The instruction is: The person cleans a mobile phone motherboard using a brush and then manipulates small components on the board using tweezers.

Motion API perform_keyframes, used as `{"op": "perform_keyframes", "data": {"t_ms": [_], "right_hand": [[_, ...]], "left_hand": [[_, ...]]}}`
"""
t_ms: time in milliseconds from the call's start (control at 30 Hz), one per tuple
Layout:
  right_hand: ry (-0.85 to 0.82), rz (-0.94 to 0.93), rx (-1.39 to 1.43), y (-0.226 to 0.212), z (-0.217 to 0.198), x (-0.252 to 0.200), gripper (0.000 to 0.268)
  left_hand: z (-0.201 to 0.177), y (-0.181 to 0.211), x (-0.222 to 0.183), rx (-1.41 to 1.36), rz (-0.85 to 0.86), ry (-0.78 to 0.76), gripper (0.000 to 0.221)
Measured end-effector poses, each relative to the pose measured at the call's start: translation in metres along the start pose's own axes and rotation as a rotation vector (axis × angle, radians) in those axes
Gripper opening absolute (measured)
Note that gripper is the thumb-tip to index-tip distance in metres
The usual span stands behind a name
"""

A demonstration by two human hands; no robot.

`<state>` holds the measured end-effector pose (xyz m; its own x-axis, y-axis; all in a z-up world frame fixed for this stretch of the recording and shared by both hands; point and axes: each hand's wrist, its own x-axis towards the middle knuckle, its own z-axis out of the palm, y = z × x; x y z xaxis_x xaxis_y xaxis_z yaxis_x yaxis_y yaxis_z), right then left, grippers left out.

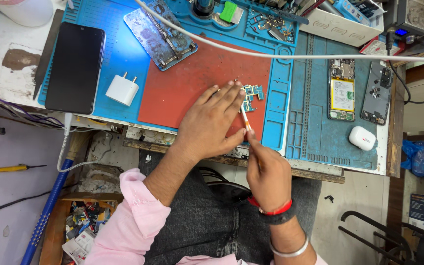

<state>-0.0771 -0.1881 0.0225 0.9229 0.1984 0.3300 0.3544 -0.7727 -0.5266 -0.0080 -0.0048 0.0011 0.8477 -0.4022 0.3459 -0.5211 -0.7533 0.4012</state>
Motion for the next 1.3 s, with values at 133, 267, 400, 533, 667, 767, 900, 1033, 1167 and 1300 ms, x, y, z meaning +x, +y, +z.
{"op": "perform_keyframes", "data": {"t_ms": [133,267,400,533,667,767,900,1033,1167,1300], "right_hand": [[-0.091,0.032,-0.064,0.001,-0.004,0.019,0.027],[-0.187,0.111,-0.148,-0.004,-0.018,0.015,0.033],[-0.203,0.126,-0.118,-0.008,-0.024,0.004,0.037],[-0.181,0.074,-0.123,0.003,-0.016,0.028,0.035],[-0.234,0.087,-0.162,0.002,-0.019,0.035,0.031],[-0.302,0.121,-0.173,0.0,-0.038,0.026,0.034],[-0.274,0.083,-0.098,-0.004,-0.04,0.028,0.033],[-0.287,0.143,-0.13,0.001,-0.028,0.043,0.028],[-0.303,0.075,-0.106,0.007,-0.042,0.029,0.035],[-0.261,0.235,0.179,0.03,-0.049,-0.004,0.04]], "left_hand": [[0.003,-0.001,0.003,0.026,-0.039,0.041,0.082],[0.003,-0.001,0.004,0.004,-0.053,0.058,0.084],[0.002,0.0,0.003,-0.076,-0.118,0.225,0.07],[0.004,0.005,0.007,-0.07,-0.241,0.34,0.05],[0.004,0.004,0.001,-0.037,-0.256,0.378,0.045],[0.004,0.003,0.004,-0.04,-0.265,0.355,0.045],[0.005,0.002,0.005,-0.026,-0.244,0.354,0.047],[0.006,0.002,0.001,-0.034,-0.258,0.334,0.049],[0.001,0.003,0.005,-0.036,-0.252,0.34,0.049],[0.002,0.002,0.006,-0.049,-0.261,0.338,0.049]]}}
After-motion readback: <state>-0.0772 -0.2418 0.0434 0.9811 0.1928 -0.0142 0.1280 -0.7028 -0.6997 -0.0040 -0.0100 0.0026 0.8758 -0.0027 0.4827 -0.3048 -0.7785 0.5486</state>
